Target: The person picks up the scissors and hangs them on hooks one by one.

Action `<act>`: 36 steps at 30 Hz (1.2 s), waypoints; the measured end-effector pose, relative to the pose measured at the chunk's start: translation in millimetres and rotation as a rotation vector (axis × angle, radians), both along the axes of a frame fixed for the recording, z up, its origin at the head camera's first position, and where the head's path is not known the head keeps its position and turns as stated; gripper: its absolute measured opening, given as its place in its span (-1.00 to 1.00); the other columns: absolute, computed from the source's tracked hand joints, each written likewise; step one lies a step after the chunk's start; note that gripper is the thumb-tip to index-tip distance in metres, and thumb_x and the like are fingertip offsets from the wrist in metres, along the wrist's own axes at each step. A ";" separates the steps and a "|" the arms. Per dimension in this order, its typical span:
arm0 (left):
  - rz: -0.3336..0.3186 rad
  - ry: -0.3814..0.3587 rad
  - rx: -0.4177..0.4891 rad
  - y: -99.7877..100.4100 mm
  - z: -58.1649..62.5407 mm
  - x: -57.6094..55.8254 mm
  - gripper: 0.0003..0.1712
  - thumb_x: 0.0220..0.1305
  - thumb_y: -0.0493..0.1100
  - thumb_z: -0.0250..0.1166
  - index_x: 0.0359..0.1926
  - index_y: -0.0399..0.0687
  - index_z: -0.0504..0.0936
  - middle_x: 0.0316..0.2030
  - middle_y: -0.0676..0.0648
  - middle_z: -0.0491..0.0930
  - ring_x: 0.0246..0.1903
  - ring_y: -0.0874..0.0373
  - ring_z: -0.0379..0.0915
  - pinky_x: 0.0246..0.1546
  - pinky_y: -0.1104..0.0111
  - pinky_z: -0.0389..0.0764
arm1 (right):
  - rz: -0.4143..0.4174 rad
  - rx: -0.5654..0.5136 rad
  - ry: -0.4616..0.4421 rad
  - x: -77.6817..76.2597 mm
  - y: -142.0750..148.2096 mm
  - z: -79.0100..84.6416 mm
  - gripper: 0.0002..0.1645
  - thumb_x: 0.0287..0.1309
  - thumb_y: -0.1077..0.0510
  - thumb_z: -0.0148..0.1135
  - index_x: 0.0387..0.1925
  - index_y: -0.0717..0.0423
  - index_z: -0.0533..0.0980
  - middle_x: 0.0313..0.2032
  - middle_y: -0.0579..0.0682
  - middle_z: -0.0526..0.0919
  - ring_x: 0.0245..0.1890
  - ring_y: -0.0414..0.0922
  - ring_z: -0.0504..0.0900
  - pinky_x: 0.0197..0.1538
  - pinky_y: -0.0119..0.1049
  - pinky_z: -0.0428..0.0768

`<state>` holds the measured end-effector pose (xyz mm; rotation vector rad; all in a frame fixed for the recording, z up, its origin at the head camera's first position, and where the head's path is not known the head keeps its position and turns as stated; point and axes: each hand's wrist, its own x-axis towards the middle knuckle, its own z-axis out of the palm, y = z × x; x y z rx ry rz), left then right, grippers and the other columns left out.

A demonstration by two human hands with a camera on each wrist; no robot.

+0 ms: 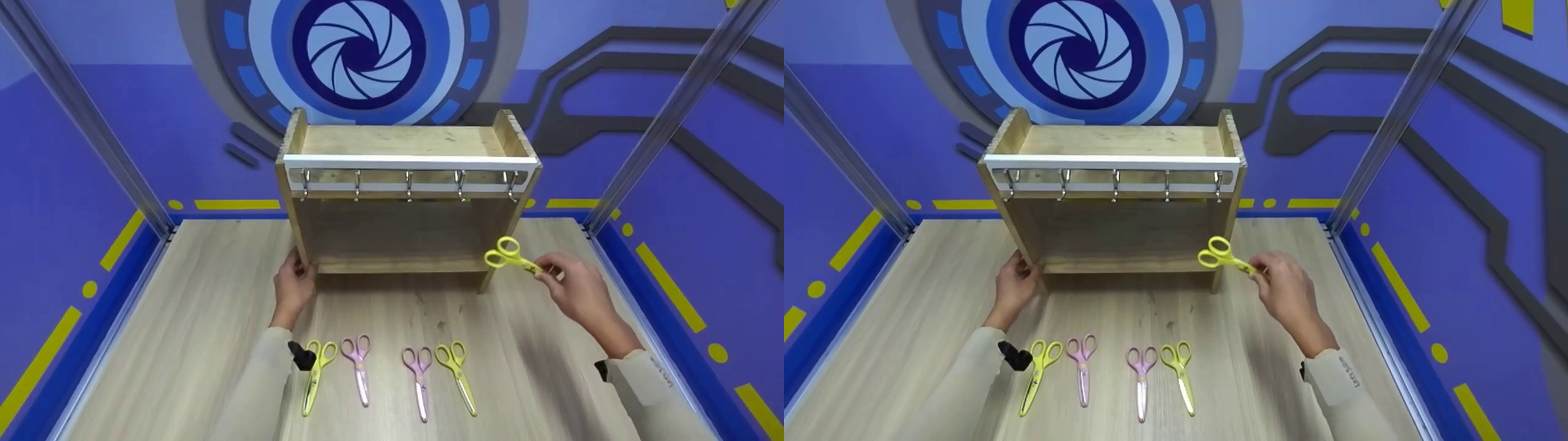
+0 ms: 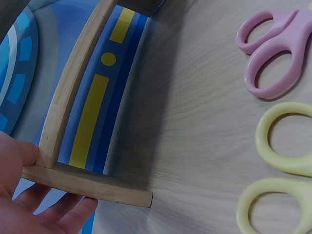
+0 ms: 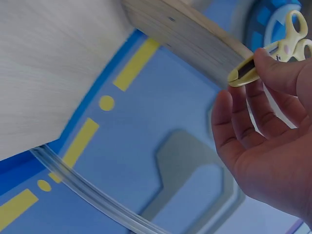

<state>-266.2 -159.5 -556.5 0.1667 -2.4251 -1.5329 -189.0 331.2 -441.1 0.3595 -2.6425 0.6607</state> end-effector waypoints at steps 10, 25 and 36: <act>-0.005 0.047 -0.019 -1.5 -2.8 0.3 -0.38 0.45 -0.24 0.27 0.45 -0.25 0.36 0.20 -0.41 0.56 0.16 -0.27 0.57 0.14 -0.05 0.62 | -0.009 -0.134 0.129 -12.6 -4.4 22.1 -0.84 0.15 0.35 0.48 -0.21 0.21 0.68 -0.34 0.07 0.70 -0.34 -0.03 0.67 -0.30 -0.76 0.42; -0.014 0.060 -0.015 -0.9 -3.4 0.3 -0.36 0.46 -0.23 0.28 0.47 -0.22 0.34 0.22 -0.40 0.55 0.17 -0.25 0.57 0.15 -0.03 0.62 | -0.009 -0.241 0.119 -27.4 -19.0 23.9 -0.83 0.19 0.29 0.47 -0.16 0.18 0.70 -0.29 0.08 0.73 -0.28 -0.01 0.69 -0.27 -0.77 0.44; -0.012 0.060 -0.001 -1.5 -4.3 0.8 -0.37 0.46 -0.22 0.27 0.47 -0.21 0.35 0.23 -0.39 0.54 0.18 -0.25 0.56 0.15 -0.02 0.62 | -0.035 -0.256 0.079 -35.0 -20.4 14.1 -0.83 0.21 0.25 0.47 -0.16 0.17 0.69 -0.31 0.05 0.73 -0.27 -0.08 0.66 -0.30 -0.73 0.47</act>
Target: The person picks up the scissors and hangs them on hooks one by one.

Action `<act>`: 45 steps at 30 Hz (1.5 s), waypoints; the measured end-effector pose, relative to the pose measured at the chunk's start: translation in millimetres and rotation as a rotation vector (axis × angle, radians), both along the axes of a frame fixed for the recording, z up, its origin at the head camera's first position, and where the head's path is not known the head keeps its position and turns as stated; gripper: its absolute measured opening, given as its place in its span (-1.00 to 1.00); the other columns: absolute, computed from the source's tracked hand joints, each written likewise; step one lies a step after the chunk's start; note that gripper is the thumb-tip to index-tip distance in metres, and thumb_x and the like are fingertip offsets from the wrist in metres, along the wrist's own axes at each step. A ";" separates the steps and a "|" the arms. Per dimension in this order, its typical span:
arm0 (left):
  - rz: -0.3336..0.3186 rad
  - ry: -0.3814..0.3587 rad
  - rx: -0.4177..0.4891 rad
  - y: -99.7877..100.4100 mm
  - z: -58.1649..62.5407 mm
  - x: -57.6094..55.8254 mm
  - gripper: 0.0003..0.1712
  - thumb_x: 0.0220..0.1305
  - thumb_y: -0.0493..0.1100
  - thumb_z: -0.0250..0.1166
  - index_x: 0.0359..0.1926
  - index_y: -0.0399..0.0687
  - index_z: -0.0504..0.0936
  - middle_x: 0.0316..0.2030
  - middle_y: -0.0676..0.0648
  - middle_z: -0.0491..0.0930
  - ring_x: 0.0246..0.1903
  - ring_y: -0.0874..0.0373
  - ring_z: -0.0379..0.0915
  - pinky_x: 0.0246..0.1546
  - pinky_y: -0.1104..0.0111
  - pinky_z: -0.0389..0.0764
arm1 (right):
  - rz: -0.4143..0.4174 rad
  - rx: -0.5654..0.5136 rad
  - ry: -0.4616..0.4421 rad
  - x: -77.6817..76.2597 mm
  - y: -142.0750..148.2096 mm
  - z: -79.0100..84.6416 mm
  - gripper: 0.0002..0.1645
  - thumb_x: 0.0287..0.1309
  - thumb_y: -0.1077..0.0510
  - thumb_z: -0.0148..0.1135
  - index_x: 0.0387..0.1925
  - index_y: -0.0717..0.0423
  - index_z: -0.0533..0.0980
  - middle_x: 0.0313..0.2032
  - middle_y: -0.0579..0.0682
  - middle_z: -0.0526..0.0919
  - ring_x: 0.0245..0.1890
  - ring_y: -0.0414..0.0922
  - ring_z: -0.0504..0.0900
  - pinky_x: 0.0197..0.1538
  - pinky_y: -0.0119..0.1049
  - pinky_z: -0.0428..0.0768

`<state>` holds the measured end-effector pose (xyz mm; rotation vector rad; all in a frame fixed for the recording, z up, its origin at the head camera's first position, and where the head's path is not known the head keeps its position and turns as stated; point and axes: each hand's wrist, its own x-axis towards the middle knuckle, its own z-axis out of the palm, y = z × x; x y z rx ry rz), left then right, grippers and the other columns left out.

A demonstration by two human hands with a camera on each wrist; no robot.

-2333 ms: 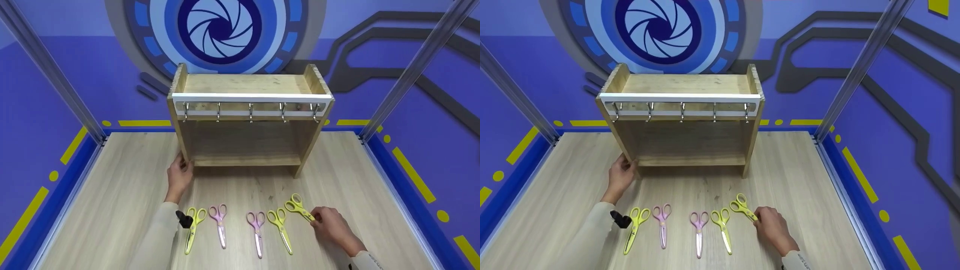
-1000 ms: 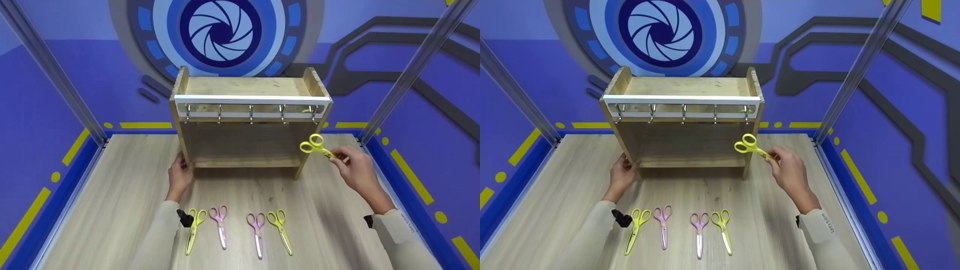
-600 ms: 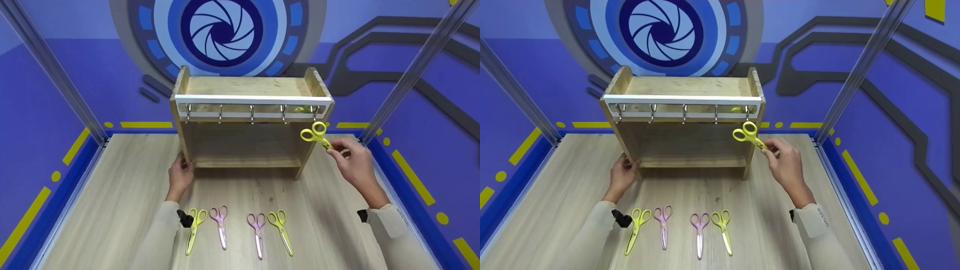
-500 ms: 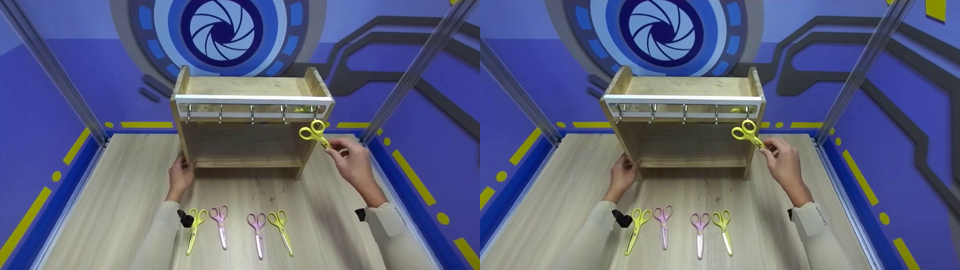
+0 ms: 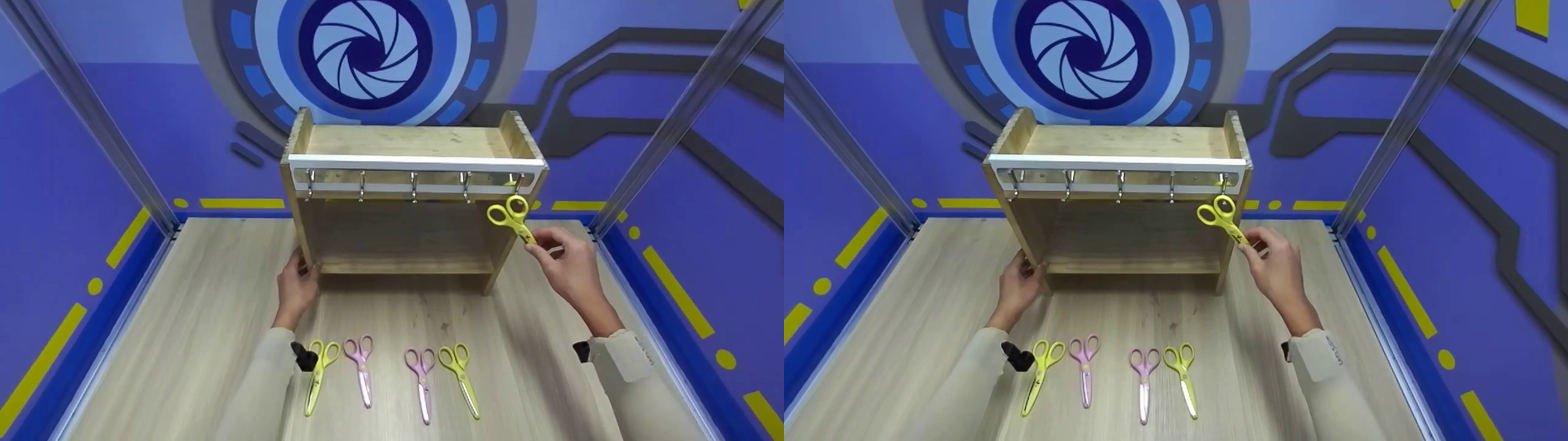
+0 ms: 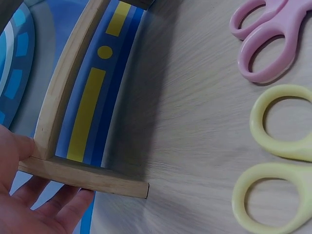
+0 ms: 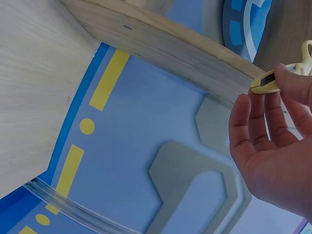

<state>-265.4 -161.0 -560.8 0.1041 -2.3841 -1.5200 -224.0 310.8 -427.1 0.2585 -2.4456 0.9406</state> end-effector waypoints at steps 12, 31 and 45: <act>0.018 0.004 0.004 1.5 -2.1 -0.2 -0.37 0.44 -0.24 0.29 0.45 -0.24 0.37 0.22 -0.42 0.54 0.16 -0.27 0.57 0.14 0.00 0.63 | 0.007 -0.020 -0.032 -9.0 -9.9 -9.1 -0.83 0.23 0.28 0.42 -0.14 0.20 0.68 -0.29 0.07 0.73 -0.29 -0.05 0.66 -0.32 -0.73 0.47; 0.014 0.026 0.005 0.5 -2.6 -0.1 -0.38 0.43 -0.25 0.29 0.44 -0.27 0.37 0.18 -0.42 0.57 0.13 -0.28 0.59 0.14 -0.04 0.62 | 0.001 -0.024 -0.006 -20.9 -29.0 -21.4 -0.79 0.16 0.30 0.46 -0.15 0.24 0.67 -0.28 0.09 0.76 -0.32 -0.03 0.71 -0.34 -0.42 0.63; -0.002 0.014 0.005 -1.4 -2.2 0.5 -0.36 0.45 -0.21 0.27 0.47 -0.23 0.35 0.23 -0.39 0.55 0.18 -0.26 0.56 0.18 -0.05 0.60 | 0.018 -0.031 0.013 -22.4 -31.0 -25.0 -0.81 0.14 0.31 0.46 -0.18 0.23 0.68 -0.28 0.09 0.75 -0.34 -0.03 0.71 -0.34 -0.33 0.67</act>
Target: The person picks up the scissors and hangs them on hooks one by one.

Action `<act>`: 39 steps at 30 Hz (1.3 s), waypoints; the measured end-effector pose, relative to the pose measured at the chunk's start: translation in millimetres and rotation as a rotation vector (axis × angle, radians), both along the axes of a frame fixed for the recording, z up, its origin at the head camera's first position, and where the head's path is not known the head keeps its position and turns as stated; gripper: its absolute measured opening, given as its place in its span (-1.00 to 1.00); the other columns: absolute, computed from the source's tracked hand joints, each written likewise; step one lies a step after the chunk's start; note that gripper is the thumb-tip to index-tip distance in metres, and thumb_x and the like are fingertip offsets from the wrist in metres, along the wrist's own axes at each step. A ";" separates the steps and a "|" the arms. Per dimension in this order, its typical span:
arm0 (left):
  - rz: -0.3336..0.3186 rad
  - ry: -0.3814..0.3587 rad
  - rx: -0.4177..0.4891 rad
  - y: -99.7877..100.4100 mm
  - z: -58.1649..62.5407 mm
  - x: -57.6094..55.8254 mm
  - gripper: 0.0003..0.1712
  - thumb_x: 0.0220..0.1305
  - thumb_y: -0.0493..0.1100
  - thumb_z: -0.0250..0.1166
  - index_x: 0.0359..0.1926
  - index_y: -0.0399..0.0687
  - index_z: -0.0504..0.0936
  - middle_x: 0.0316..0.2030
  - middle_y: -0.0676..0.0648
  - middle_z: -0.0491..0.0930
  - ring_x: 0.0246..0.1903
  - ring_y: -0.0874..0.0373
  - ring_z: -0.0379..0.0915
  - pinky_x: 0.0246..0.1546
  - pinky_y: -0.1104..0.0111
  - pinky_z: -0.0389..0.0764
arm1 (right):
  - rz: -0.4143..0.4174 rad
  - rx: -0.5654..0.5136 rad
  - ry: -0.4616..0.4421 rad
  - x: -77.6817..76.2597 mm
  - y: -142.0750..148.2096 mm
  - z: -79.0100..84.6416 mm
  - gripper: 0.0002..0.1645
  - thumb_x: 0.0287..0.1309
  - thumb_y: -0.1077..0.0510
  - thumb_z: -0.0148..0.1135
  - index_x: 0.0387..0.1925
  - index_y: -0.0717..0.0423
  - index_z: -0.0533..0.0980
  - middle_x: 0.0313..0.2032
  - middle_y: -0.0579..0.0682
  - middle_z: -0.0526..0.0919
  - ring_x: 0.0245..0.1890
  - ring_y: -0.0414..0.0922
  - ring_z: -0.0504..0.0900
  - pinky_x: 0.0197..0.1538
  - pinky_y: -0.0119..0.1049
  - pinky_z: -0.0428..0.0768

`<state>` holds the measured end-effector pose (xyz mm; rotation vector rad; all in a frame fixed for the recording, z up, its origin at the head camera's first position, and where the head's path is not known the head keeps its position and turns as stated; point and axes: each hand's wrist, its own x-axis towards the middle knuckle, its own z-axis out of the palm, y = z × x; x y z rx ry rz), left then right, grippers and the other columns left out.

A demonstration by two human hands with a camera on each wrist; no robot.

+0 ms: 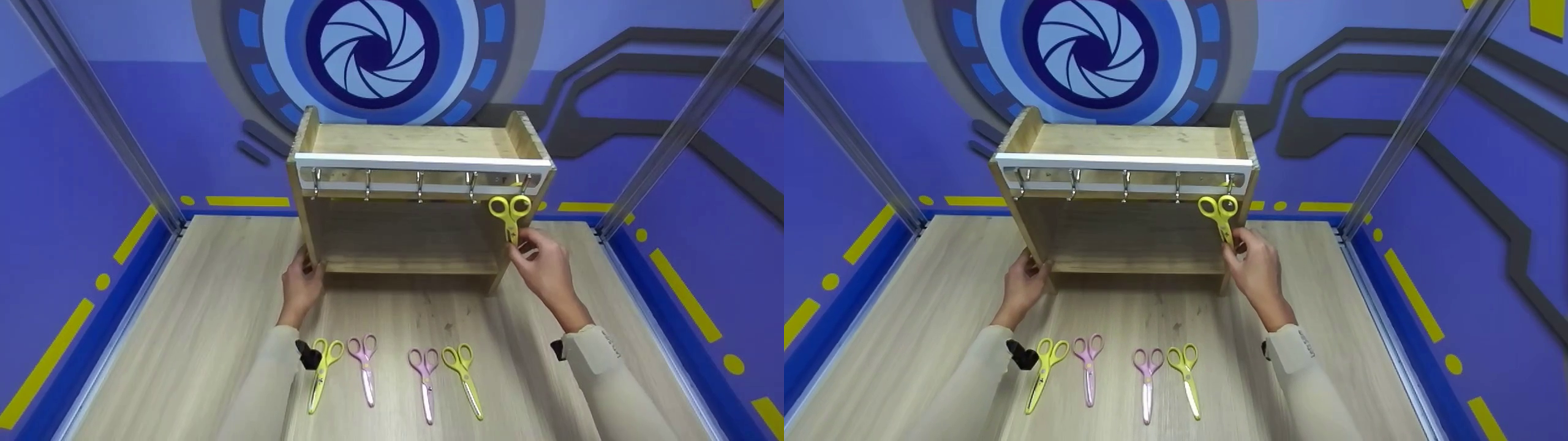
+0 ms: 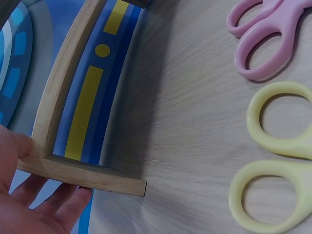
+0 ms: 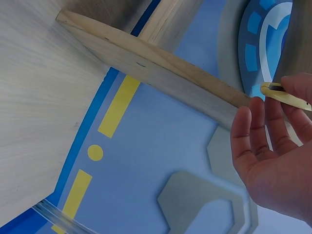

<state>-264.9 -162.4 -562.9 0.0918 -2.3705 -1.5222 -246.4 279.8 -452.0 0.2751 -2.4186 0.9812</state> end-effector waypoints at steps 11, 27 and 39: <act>0.000 -0.009 0.000 0.6 0.9 -0.9 -0.38 0.46 -0.22 0.26 0.47 -0.19 0.37 0.23 -0.37 0.55 0.18 -0.25 0.56 0.18 -0.04 0.60 | -0.027 0.072 -0.053 13.3 4.4 -0.4 -0.56 0.18 0.19 0.49 0.08 0.20 0.61 -0.11 0.14 0.72 -0.21 0.05 0.70 -0.23 -0.04 0.72; 0.012 -0.010 0.016 0.3 0.6 -0.6 -0.38 0.43 -0.24 0.29 0.45 -0.19 0.39 0.22 -0.36 0.57 0.17 -0.23 0.57 0.17 -0.01 0.61 | 0.022 0.283 -0.281 76.5 -14.0 -47.3 -0.06 0.13 0.07 0.55 0.48 0.06 0.31 0.12 0.18 0.56 -0.03 0.10 0.61 -0.16 0.07 0.68; 0.003 -0.005 0.020 -0.2 -1.9 -0.7 -0.38 0.45 -0.22 0.28 0.46 -0.19 0.38 0.24 -0.36 0.55 0.19 -0.22 0.56 0.18 0.01 0.61 | 0.123 0.441 -0.452 110.6 -49.2 -89.9 0.00 0.06 -0.01 0.60 0.49 -0.09 0.32 0.15 0.07 0.54 0.08 0.04 0.58 -0.10 0.07 0.67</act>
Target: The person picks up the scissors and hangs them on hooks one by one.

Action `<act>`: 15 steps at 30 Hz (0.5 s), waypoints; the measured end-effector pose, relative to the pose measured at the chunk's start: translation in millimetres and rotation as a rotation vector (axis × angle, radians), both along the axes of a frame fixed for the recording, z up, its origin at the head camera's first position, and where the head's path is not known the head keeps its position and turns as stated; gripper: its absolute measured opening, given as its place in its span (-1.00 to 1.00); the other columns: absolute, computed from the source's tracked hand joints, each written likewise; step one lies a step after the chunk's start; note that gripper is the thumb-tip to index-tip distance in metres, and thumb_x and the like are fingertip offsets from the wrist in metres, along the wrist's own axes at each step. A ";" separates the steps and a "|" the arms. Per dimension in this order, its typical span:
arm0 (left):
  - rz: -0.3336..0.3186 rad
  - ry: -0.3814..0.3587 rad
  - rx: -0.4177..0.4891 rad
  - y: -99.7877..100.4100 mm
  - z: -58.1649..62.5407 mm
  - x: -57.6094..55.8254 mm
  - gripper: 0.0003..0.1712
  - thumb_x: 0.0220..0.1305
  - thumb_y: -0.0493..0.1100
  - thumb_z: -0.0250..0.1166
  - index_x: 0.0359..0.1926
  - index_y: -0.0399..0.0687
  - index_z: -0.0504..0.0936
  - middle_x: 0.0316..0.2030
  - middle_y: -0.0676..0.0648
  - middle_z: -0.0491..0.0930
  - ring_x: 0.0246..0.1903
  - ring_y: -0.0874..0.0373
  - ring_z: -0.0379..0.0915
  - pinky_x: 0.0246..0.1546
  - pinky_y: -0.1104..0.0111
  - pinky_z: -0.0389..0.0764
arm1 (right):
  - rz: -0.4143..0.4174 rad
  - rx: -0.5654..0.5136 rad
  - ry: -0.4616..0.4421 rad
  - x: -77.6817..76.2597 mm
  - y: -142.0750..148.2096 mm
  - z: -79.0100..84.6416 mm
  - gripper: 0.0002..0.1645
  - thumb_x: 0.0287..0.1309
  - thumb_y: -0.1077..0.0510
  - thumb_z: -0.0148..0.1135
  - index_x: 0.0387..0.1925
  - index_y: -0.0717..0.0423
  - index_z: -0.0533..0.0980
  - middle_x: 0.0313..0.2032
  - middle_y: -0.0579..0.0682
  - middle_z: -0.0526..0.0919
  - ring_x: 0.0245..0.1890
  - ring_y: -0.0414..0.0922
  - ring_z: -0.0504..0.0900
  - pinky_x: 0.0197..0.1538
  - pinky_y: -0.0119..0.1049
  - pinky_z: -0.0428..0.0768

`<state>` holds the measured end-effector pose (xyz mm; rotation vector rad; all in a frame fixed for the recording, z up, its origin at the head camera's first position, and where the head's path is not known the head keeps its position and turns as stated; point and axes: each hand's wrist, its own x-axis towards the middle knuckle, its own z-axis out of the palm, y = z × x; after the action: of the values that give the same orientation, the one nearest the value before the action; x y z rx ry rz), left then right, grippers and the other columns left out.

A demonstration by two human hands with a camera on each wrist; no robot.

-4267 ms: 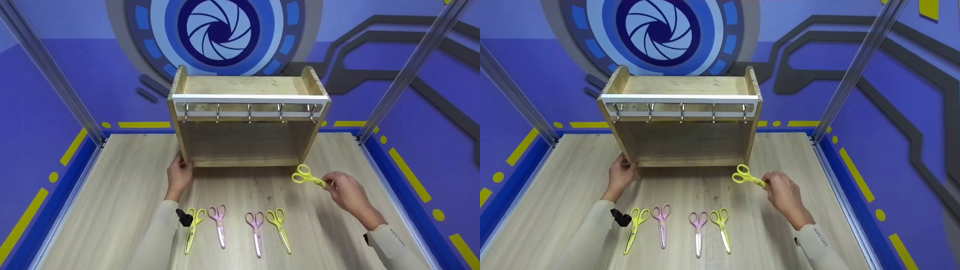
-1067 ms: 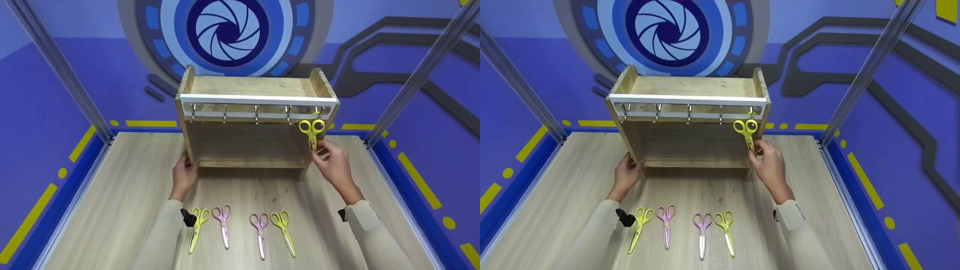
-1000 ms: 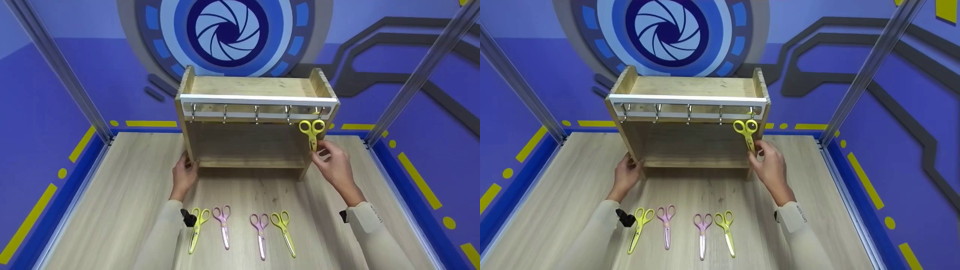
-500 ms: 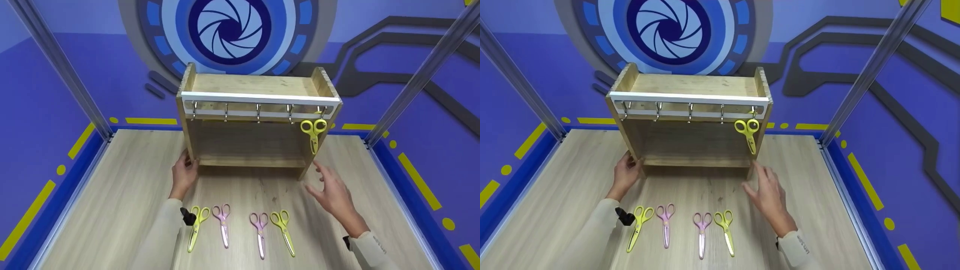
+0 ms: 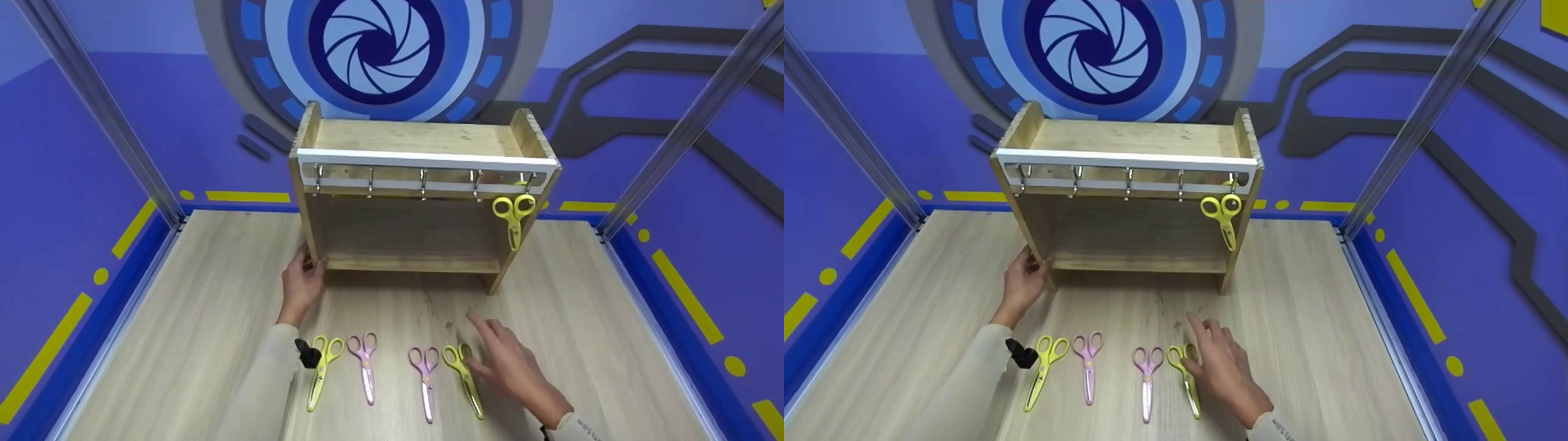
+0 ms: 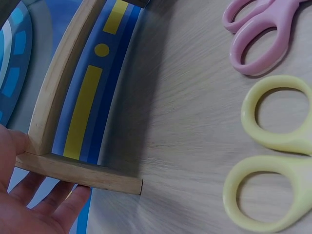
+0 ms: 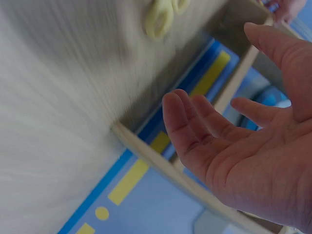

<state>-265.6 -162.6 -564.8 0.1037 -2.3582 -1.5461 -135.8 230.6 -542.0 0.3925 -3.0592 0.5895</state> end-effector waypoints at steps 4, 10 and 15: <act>0.000 0.011 -0.012 -0.1 0.3 -0.3 -0.40 0.45 -0.22 0.28 0.44 -0.20 0.40 0.24 -0.37 0.55 0.18 -0.23 0.57 0.18 -0.01 0.60 | 0.038 0.027 0.006 8.0 -6.5 -11.4 -0.01 -0.03 -0.01 0.65 0.43 -0.10 0.39 0.01 -0.04 0.55 -0.13 -0.12 0.55 -0.30 -0.16 0.61; 0.020 0.018 -0.036 0.6 0.8 0.3 -0.45 0.45 -0.19 0.29 0.39 -0.21 0.45 0.21 -0.36 0.58 0.14 -0.26 0.59 0.14 -0.05 0.62 | 0.035 0.035 -0.014 17.8 -11.0 -25.7 -0.03 -0.06 0.00 0.67 0.40 -0.16 0.41 -0.16 -0.13 0.46 -0.39 -0.23 0.33 -0.54 -0.36 0.36; 0.017 0.007 -0.026 1.2 -0.6 0.8 -0.43 0.45 -0.19 0.29 0.41 -0.21 0.43 0.21 -0.36 0.57 0.15 -0.25 0.59 0.14 -0.04 0.62 | 0.018 0.041 -0.106 22.8 -12.6 -33.9 -0.10 -0.02 0.01 0.64 0.37 -0.14 0.43 -0.22 -0.12 0.42 -0.42 -0.20 0.31 -0.54 -0.34 0.31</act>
<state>-264.8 -161.4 -565.5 0.1112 -2.3651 -1.5052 -113.0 218.1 -575.8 0.4029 -3.1766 0.5675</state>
